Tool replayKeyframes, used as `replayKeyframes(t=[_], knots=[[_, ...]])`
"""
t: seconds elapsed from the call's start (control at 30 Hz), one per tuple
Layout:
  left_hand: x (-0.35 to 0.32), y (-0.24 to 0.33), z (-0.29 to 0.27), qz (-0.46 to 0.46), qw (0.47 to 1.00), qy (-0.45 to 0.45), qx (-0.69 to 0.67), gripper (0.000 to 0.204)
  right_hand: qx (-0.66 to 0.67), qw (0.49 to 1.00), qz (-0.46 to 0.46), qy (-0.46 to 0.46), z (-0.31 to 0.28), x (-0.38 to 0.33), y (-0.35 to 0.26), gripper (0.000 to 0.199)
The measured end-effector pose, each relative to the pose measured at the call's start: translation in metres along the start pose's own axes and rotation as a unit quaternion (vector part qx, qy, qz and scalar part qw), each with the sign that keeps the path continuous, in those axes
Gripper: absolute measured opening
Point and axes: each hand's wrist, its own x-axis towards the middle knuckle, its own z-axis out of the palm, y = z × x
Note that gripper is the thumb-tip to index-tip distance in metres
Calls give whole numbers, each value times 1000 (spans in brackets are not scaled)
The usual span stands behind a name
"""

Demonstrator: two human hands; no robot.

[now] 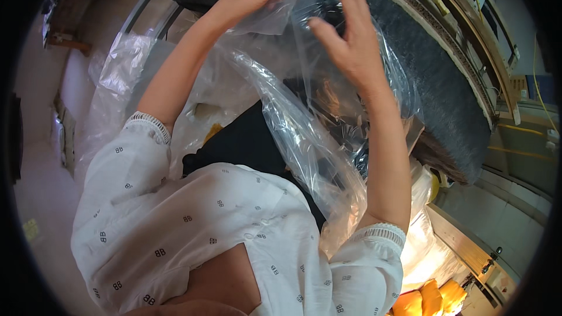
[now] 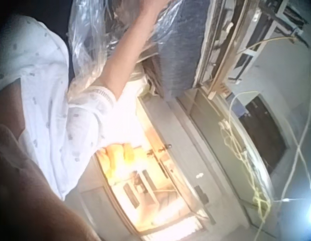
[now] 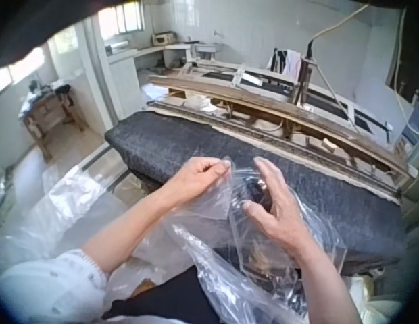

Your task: Wrapping a large curved black component with clear plastic protective film.

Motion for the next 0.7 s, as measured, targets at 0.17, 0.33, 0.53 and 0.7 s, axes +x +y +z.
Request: replayKeyframes(t=[0.17, 0.33, 0.53, 0.7], knots=[[15, -22, 2, 64, 997, 5, -46, 33, 44, 998, -50, 8, 19, 19, -16, 52], [14, -19, -3, 144, 988, 62, 10, 30, 13, 999, -28, 41, 25, 30, -12, 12], [-33, 9, 0, 239, 961, 130, 44, 27, 106, 980, 166, 24, 27, 31, -18, 14], [-33, -7, 4, 238, 960, 141, -54, 16, 142, 977, 159, -23, 32, 34, -23, 16]])
